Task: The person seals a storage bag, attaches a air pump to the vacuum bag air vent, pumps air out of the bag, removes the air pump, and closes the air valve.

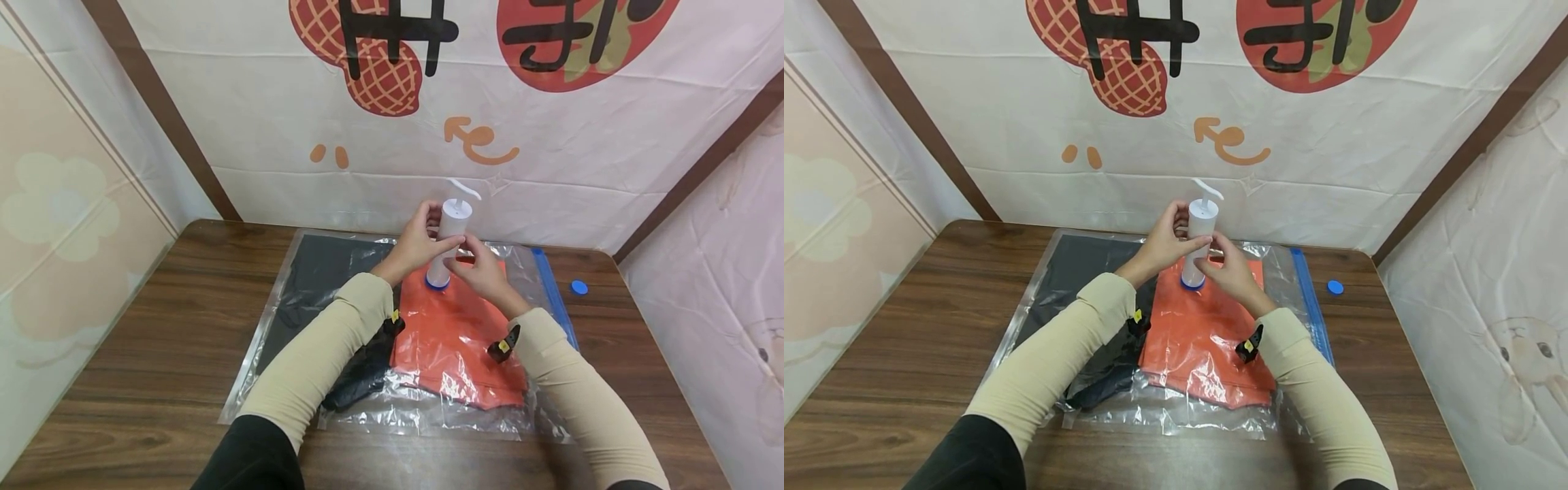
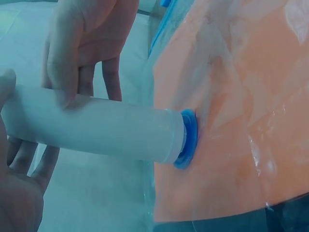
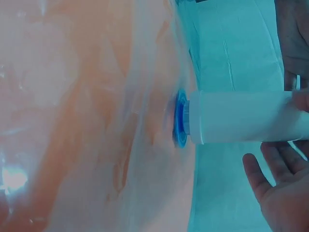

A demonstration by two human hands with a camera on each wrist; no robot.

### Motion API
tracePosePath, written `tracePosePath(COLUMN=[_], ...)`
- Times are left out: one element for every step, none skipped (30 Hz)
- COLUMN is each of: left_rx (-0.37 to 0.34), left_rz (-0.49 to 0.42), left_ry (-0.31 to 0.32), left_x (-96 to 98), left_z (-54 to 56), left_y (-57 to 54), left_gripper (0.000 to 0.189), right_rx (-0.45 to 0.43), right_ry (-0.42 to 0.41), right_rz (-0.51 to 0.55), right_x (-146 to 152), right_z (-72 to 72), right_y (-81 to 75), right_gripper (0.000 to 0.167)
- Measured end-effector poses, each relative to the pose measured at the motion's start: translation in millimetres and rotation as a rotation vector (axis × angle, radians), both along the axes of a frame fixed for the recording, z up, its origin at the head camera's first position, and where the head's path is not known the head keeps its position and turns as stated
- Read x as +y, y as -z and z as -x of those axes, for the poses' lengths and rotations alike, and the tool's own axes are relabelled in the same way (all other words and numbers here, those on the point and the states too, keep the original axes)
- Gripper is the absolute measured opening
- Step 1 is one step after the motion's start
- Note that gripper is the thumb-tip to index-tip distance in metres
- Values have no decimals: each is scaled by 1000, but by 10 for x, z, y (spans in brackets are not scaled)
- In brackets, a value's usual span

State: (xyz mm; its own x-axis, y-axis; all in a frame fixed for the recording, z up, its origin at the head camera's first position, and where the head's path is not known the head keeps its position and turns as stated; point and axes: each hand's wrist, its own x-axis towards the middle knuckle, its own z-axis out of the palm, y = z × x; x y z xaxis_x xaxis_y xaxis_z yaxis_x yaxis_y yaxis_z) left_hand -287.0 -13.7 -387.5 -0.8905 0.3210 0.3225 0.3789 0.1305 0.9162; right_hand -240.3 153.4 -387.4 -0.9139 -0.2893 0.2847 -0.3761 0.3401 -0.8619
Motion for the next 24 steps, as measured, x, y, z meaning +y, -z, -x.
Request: tracePosePath(left_rx=[-1, -2, -2, -3, -3, -4, -3, 2, 7, 12, 19, 23, 24, 22, 18, 14, 7, 0, -5, -6, -4, -2, 0, 4], left_rz=[-2, -2, 4, 10, 15, 24, 33, 42, 50, 56, 62, 63, 59, 51, 41, 29, 17, 4, -8, -12, -12, -9, -6, -3], left_ry=[1, 4, 4, 7, 12, 15, 14, 12, 9, 5, -1, -5, -7, -6, -3, 0, 4, 8, 11, 12, 12, 12, 13, 14], left_x=[-3, -6, -9, -11, -12, -13, -12, -10, -8, -5, -4, -3, -2, -3, -2, -4, -5, -6, -6, -6, -5, -4, -3, -2], left_z=[0, 0, 0, 1, 3, 2, 1, 0, -2, -2, -1, -2, 0, 1, 2, 3, 1, -1, -3, -5, -7, -8, -11, -10], left_y=[2, 3, 7, 11, 16, 20, 22, 25, 27, 28, 28, 26, 24, 23, 21, 20, 17, 15, 15, 15, 14, 15, 15, 17], left_gripper=[62, 61, 60, 60, 61, 62, 63, 64, 64, 64, 63, 62, 61, 61, 62, 62, 63, 63, 64, 64, 63, 63, 62, 61], right_rx=[8, 14, 15, 14, 11, 5, -2, -6, -11, -11, -8, -3, 3, 9, 11, 14, 12, 8, 3, -1, -4, -5, -5, -3], right_ry=[-10, -16, -19, -14, -6, 5, 16, 24, 30, 34, 33, 30, 21, 14, 10, 6, 4, 6, 10, 16, 23, 28, 32, 33], right_rz=[10, 19, 24, 25, 24, 22, 21, 22, 25, 25, 29, 33, 40, 44, 47, 44, 42, 41, 37, 31, 24, 15, 11, 7], right_x=[4, 6, 8, 8, 7, 5, 2, -2, -3, -6, -7, -5, 7, 25, 42, 57, 73, 87, 100, 103, 100, 98, 96, 96], right_z=[7, 13, 18, 19, 17, 16, 16, 15, 16, 15, 17, 24, 57, 94, 131, 164, 199, 233, 261, 264, 262, 260, 259, 262], right_y=[7, 14, 23, 29, 34, 40, 47, 53, 60, 64, 68, 77, 117, 164, 209, 250, 293, 337, 376, 382, 381, 382, 384, 391], right_gripper=[47, 48, 49, 49, 50, 50, 50, 49, 49, 50, 50, 50, 51, 52, 53, 53, 54, 54, 54, 54, 53, 52, 51, 50])
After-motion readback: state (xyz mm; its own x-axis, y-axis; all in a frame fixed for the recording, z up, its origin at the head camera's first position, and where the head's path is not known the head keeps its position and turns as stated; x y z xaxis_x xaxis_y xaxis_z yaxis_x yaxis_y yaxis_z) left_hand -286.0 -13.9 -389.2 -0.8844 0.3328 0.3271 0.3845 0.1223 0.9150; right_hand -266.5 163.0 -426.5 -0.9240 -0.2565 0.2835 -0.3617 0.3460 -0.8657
